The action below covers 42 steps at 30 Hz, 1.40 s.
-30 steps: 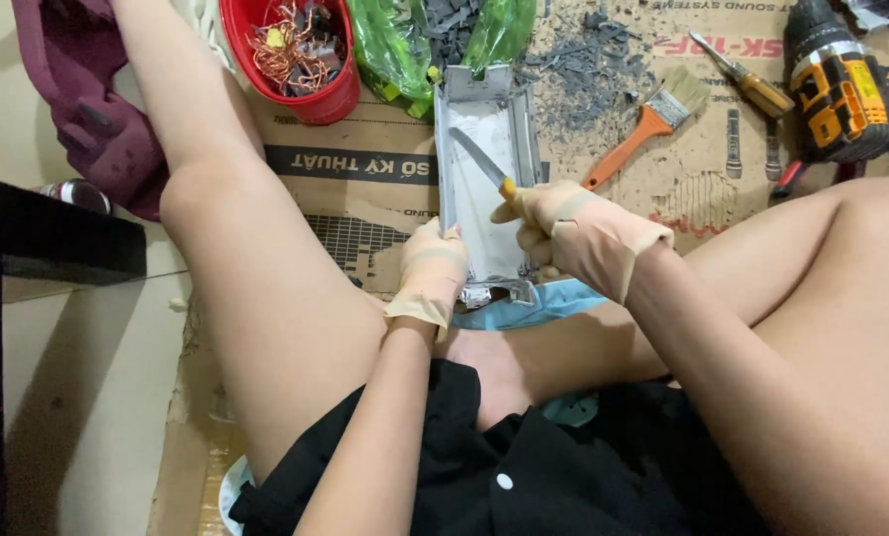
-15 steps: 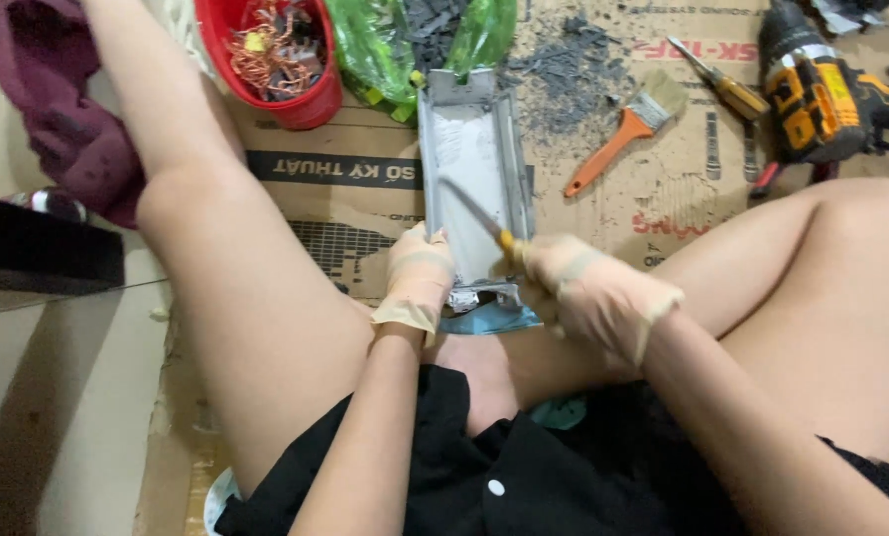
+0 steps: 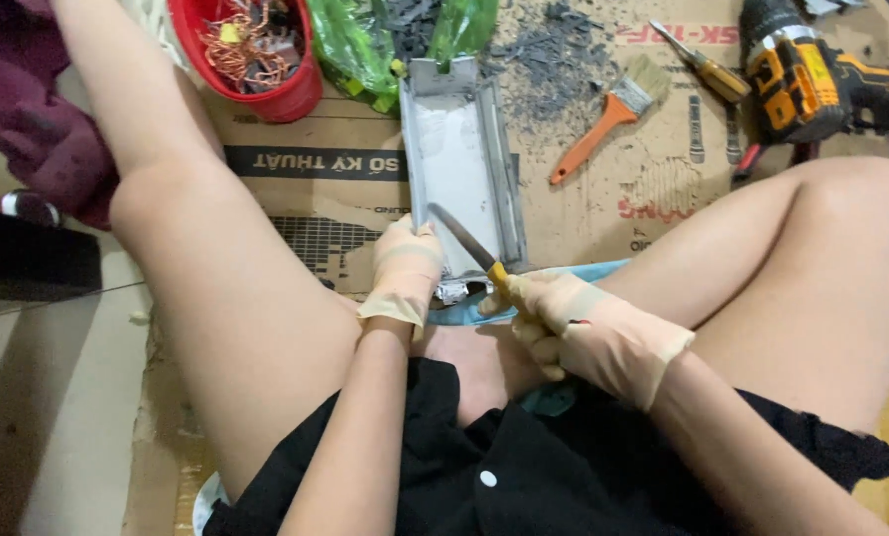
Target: Cleaning a metal printer component by scraping and brushing off toner residue and debris.
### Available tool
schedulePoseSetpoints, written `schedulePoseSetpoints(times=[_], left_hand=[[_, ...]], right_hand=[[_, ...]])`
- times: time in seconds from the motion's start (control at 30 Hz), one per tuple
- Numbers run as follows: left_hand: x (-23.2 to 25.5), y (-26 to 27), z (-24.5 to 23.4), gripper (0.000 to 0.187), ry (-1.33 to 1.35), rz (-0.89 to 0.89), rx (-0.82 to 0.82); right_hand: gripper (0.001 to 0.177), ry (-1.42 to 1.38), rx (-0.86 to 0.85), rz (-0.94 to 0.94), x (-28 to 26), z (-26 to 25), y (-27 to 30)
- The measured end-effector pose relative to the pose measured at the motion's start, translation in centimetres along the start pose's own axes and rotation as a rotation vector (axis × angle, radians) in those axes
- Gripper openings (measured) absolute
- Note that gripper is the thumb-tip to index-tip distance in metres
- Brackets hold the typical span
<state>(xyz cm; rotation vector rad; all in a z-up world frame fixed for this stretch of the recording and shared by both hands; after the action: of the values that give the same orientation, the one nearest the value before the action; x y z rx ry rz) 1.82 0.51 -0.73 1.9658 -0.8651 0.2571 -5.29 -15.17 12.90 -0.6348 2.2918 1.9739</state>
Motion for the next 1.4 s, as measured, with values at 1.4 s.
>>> schedulePoseSetpoints(times=[1.4], left_hand=[[2.4,3.5,-1.9,0.049,-0.027,0.042,0.086]], right_hand=[[0.048,0.627,0.416,-0.243,-3.4,-6.8,-1.2]])
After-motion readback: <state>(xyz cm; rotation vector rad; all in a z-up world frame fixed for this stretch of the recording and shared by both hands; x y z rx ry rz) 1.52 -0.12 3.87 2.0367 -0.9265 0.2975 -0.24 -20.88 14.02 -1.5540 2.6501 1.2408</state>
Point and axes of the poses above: each hand's wrist, its own y-axis away from the middle knuckle, its own z-axis out of the palm, x = y × z, the point moved 3 cm from there along -y, towards the middle knuckle, and after that the axes turned 9 degrees about y, right-handed, at the moved point
